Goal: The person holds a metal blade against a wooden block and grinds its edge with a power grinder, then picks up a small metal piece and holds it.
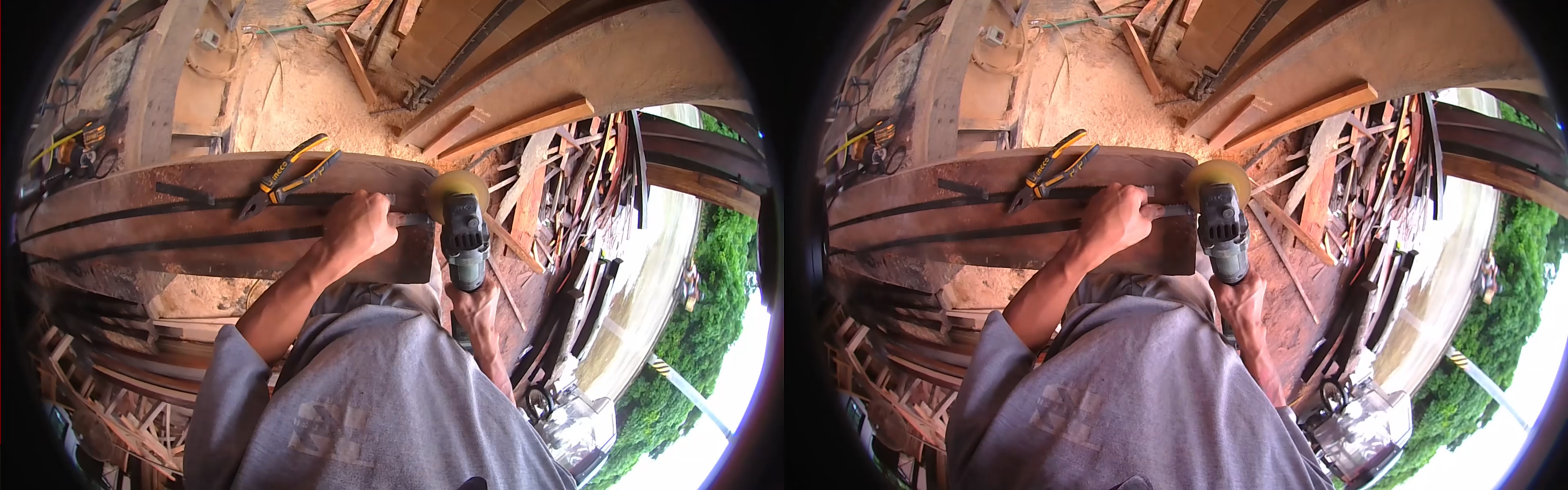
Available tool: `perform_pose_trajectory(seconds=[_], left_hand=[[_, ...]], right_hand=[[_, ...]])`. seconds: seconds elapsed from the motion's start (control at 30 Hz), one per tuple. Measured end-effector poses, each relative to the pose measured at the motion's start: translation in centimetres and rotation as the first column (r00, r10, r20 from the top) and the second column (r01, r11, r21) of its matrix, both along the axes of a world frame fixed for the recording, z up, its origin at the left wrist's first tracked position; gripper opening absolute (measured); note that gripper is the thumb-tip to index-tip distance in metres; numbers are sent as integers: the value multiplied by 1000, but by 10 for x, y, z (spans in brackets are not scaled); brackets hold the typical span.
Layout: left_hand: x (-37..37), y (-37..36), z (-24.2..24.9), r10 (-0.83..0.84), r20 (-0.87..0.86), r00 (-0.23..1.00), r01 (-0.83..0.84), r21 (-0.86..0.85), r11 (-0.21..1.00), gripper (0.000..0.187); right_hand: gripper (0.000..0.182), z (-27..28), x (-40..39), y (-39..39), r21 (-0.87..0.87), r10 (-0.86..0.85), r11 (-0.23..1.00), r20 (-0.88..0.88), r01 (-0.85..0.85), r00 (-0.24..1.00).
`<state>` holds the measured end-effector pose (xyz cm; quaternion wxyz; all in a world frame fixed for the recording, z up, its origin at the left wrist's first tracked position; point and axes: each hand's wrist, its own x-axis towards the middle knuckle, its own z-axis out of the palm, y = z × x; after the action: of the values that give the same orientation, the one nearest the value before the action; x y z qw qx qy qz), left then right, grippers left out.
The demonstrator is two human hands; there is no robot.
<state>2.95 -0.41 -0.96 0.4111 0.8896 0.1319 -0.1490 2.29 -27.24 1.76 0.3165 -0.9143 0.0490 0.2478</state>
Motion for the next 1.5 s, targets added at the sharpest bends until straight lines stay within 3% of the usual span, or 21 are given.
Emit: perform_pose_trajectory(seconds=[0.57, 0.77, 1.03, 1.13, 1.5], left_hand=[[1, 1, -4, -19, 62, 998, 19, -5, 1000, 28], [2, 1, -2, -30, 10, 1000, 30, -8, 1000, 29], [0, 0, -13, -18, 85, 996, 19, -9, 1000, 32], [0, 1, -4, -10, -15, 1000, 10, -7, 1000, 33], [0, 1, -5, -2, 42, 999, 2, 1, 1000, 29]], right_hand=[[21, 6, 3, 1, -21, 19, 1000, -19, -19, 1000], [21, 3, 2, -2, -34, 27, 999, -18, -27, 999], [21, 0, 7, 2, -15, 37, 999, 3, -37, 999], [21, -3, 13, 10, 0, 47, 999, 21, -47, 999], [21, 5, 9, 2, -30, 69, 997, 7, -68, 998]])
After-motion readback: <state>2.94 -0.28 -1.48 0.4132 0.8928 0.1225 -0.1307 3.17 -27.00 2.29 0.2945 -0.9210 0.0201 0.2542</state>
